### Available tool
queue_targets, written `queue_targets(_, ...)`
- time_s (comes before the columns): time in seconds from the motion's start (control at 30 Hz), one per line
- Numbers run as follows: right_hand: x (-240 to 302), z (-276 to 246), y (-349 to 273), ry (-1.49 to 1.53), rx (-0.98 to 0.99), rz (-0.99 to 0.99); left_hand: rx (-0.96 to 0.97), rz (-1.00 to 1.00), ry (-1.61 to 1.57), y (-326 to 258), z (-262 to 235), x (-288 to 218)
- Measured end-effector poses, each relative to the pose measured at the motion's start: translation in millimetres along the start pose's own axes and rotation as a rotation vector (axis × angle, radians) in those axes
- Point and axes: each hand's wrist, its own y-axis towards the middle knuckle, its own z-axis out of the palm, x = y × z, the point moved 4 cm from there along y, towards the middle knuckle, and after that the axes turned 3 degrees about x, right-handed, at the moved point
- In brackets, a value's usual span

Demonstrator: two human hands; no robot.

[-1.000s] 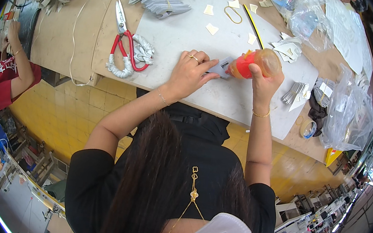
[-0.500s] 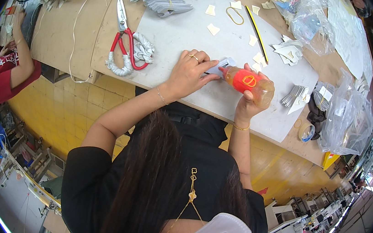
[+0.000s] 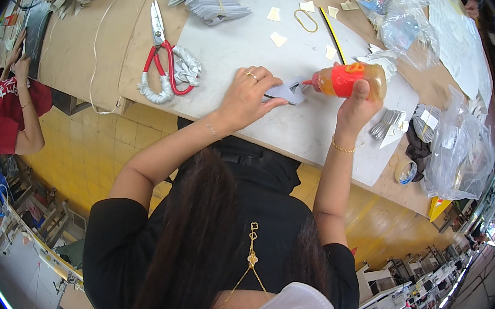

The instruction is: The person applies glue from a red bottle to small white paper cutouts and presses them together on a worktable. They handle multiple cutouts one at a time, aligning and joining them while other materials and tools remain on the table.

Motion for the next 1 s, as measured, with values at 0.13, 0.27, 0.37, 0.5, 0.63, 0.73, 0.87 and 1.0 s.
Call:
queue_targets(0.13,-4.0,4.9,7.0,-0.116,0.06,0.032,0.0,0.001,-0.007,-0.6,-0.5,-0.2)
queue_targets(0.27,-2.9,16.0,14.0,-0.164,0.124,0.039,0.004,0.002,-0.013,-0.8,-0.5,0.1)
queue_targets(0.37,-2.3,23.4,16.0,-0.169,0.174,0.04,0.001,0.007,-0.013,-0.7,-0.6,0.3)
queue_targets(0.5,-4.4,27.6,12.9,-0.19,0.227,0.064,0.009,0.002,-0.005,-0.9,-0.5,0.0)
queue_targets(0.63,-10.7,32.1,6.4,-0.157,0.286,0.075,0.013,0.001,-0.001,-1.1,-0.4,0.0)
queue_targets(0.73,-20.9,26.5,5.1,0.286,0.183,0.31,0.017,-0.002,-0.005,-1.1,-0.1,0.5)
queue_targets(0.87,-20.9,0.0,12.6,0.644,0.021,0.531,0.006,-0.022,-0.04,-0.3,-2.5,0.2)
queue_targets(1.0,-18.0,-27.9,6.9,0.584,-0.148,0.518,0.004,-0.08,-0.096,0.6,-7.7,-1.9)
